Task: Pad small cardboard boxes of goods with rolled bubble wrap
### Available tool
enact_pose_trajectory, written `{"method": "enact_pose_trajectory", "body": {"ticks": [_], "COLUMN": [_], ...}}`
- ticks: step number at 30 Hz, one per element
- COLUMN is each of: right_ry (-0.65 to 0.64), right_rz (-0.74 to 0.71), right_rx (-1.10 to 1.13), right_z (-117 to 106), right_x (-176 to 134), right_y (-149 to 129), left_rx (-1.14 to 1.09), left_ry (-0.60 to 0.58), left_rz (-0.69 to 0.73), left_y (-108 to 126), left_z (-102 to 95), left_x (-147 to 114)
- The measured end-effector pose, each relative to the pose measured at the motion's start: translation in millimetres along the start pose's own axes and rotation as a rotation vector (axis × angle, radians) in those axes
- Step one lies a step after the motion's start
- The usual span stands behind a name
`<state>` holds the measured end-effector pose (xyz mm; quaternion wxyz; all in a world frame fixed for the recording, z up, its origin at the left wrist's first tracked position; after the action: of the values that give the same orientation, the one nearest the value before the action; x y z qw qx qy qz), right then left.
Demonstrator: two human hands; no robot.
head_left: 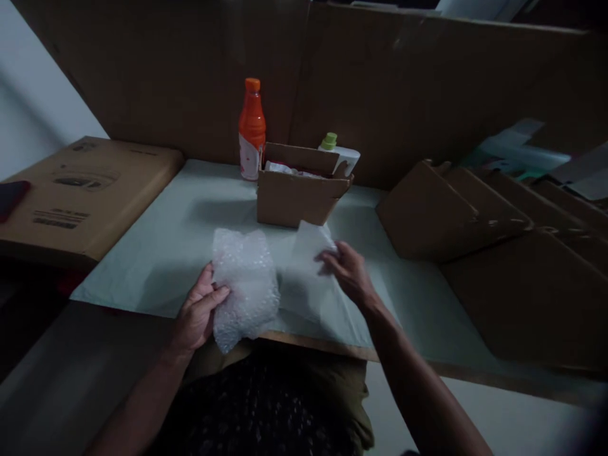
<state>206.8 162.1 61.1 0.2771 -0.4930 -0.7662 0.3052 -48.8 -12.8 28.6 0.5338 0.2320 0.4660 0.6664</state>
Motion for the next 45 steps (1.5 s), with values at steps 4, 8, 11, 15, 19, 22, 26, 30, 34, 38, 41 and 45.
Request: {"method": "enact_pose_trajectory", "body": {"ticks": [4,8,11,15,19,22,26,30,34,38,41,45], "right_ry": [0.137,0.341,0.291,0.061,-0.118,-0.141,-0.128,-0.134,-0.171,-0.153,-0.144,-0.106], "right_rz": [0.018,0.150,0.215,0.247,0.238,0.282,0.291,0.242,0.217,0.176,0.141,0.104], "right_rx": [0.278,0.495,0.525,0.557,0.616,0.486,0.311,0.242,0.183,-0.027,-0.260,-0.474], "right_z": [-87,-141,-131,-69,15,62,82,84,89,86,85,81], "right_x": [-34,-52,-49,-40,-36,-36,-39,-43,-48,-49,-50,-55], "right_y": [-18,-22,-16,-7,-2,16,39,36,25,19,14,11], "left_rx": [-0.004,0.089,0.164,0.248,0.190,0.089,0.079,0.113,0.124,0.130,0.157,0.211], "left_ry": [-0.142,-0.130,-0.073,-0.083,-0.060,-0.007,0.043,0.043,0.003,-0.041,-0.064,-0.149], "left_rz": [-0.026,-0.102,-0.168,-0.110,-0.145,-0.196,-0.219,-0.221,-0.208,-0.227,-0.270,-0.321], "left_y": [-12,-47,-74,-76,-68,-64,-63,-64,-64,-64,-66,-70], "left_z": [42.4,55.8,46.8,39.3,35.4,27.0,12.2,7.0,10.7,10.5,7.5,12.9], "left_x": [17,63,89,94,82,67,40,17,8,2,-8,-21]}}
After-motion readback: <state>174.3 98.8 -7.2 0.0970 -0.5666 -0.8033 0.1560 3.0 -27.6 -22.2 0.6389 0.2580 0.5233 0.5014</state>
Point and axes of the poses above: each hand's wrist, its own x-axis towards the middle knuckle, its own z-axis out of the palm, y = z × x, the point moved 9 cm from there along x, towards the middle knuckle, and after that the axes turned 9 degrees about -x, right-handed, at the moved point
